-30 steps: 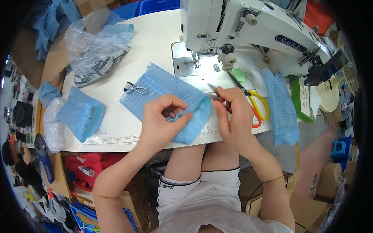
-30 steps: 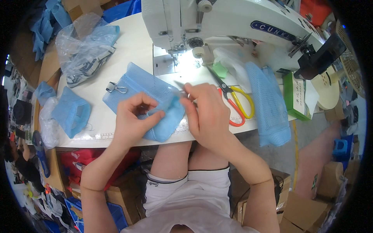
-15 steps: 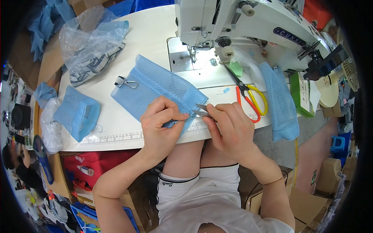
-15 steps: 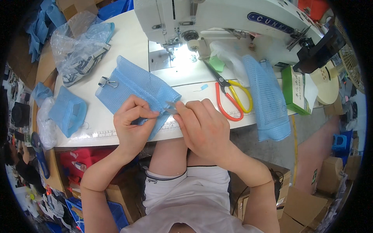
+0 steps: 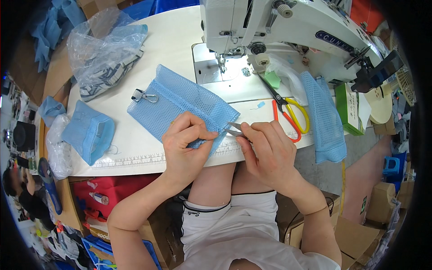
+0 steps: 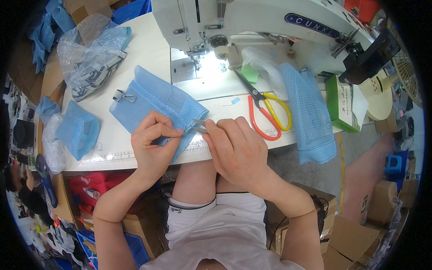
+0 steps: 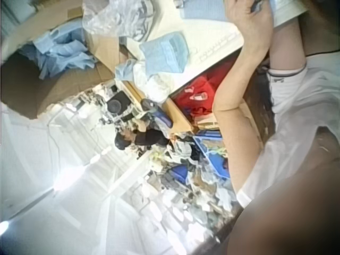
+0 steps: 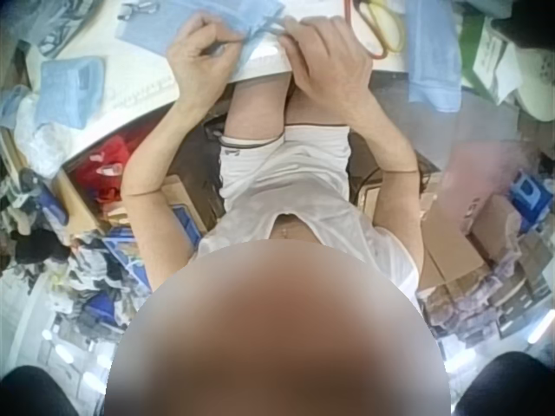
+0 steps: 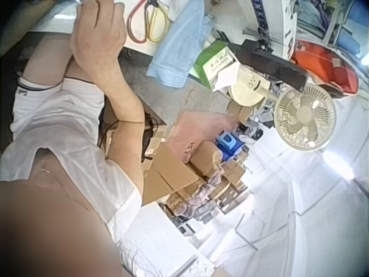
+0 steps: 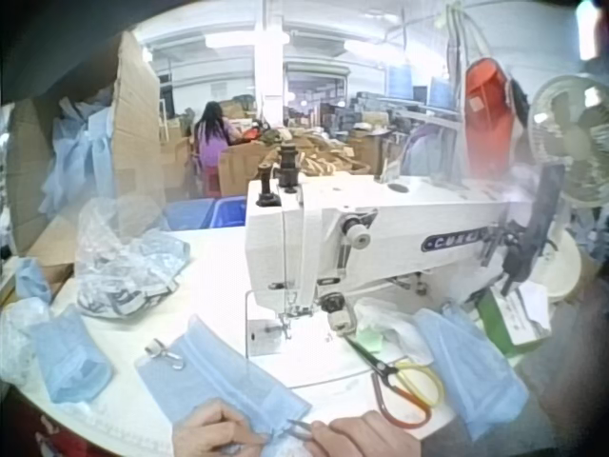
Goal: Sewing blue mesh pouches using an industrial sewing machine and trimming thread with snips.
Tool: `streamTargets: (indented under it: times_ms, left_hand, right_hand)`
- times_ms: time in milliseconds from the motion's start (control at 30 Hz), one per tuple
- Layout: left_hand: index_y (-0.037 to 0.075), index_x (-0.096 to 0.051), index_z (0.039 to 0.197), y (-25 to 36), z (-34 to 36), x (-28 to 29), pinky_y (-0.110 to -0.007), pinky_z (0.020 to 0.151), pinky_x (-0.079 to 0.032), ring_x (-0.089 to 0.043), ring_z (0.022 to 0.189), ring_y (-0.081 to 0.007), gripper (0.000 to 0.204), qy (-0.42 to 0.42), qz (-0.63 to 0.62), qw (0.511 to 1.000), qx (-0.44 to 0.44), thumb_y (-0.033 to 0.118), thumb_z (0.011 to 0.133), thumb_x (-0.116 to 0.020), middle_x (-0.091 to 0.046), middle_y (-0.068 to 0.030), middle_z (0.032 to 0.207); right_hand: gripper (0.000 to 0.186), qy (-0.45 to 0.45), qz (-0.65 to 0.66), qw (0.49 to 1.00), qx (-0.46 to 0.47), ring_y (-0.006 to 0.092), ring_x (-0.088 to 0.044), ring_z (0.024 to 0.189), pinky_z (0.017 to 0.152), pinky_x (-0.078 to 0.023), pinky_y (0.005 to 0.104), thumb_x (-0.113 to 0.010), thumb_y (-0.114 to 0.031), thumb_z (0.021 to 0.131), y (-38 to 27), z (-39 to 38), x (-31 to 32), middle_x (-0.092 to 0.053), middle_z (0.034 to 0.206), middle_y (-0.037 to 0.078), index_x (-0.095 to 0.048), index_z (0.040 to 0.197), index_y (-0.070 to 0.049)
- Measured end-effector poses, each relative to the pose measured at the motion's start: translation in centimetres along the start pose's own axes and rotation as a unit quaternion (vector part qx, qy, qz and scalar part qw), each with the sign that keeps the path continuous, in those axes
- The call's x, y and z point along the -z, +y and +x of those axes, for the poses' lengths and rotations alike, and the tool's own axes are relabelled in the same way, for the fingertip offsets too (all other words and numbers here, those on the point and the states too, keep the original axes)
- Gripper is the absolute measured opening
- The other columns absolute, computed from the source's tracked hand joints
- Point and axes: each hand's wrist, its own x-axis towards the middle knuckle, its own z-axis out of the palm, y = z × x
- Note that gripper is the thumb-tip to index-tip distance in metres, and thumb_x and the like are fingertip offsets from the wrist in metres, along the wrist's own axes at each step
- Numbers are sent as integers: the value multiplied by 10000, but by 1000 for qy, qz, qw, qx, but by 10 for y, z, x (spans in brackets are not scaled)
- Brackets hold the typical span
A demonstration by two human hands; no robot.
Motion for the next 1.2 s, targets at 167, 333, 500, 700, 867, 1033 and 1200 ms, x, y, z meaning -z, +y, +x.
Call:
streamTargets:
  times_ms: [167, 333, 500, 700, 867, 1033, 1200]
  left_hand:
    - [16, -752, 767, -1, 0, -1, -312, 633, -459, -616, 747, -192, 177, -1, 1, 1000, 1, -106, 657, -817, -623, -50, 791]
    - [19, -762, 775, -2, -1, -1, -312, 640, -462, -618, 750, -195, 189, -1, -1, 1000, 2, -108, 643, -809, -621, -51, 790]
    - [24, -766, 781, -3, -1, 0, -317, 648, -461, -617, 752, -200, 202, -3, -1, 1000, 10, -108, 632, -796, -615, -50, 787]
    - [-11, -752, 800, -1, 0, 3, -251, 693, -469, -632, 784, -138, 152, -26, 21, 999, 2, -130, 712, -783, -643, -52, 846]
    - [-7, -756, 804, -3, -1, 3, -251, 692, -469, -633, 783, -139, 159, -24, 19, 1000, 1, -130, 707, -783, -643, -52, 845]
    - [-4, -760, 807, -5, -2, 3, -250, 690, -470, -635, 781, -139, 166, -26, 23, 999, 0, -132, 704, -780, -643, -53, 843]
    - [-4, -759, 810, -2, -1, 3, -250, 691, -469, -635, 781, -141, 170, -25, 20, 999, 1, -136, 704, -775, -642, -53, 841]
  right_hand:
    - [308, -1, 1, 1000, 2, 216, -608, 781, 615, -475, 329, -790, -121, 881, 1, -1, 0, -643, 929, 51, -718, 1163, -20]
    - [308, 5, 3, 1000, 0, 215, -613, 786, 618, -477, 325, -791, -124, 887, 1, -1, -2, -650, 938, 51, -717, 1167, -19]
    - [306, 6, 9, 1000, 2, 218, -614, 786, 618, -478, 325, -794, -115, 886, 1, -2, -2, -654, 943, 55, -720, 1168, -21]
    - [313, 9, 13, 1000, 7, 220, -612, 779, 615, -477, 327, -796, -109, 882, 1, -1, -1, -655, 946, 55, -720, 1172, -20]
    - [312, 6, 6, 1000, 2, 217, -612, 783, 617, -477, 327, -794, -112, 881, 0, 0, -1, -653, 941, 52, -722, 1171, -23]
    - [304, 2, 2, 1000, 2, 215, -608, 780, 618, -476, 327, -788, -118, 885, 0, -1, -2, -646, 931, 48, -722, 1167, -26]
    - [299, 0, -5, 1000, 1, 213, -601, 773, 616, -472, 325, -789, -123, 885, -2, 0, 0, -643, 928, 46, -723, 1160, -28]
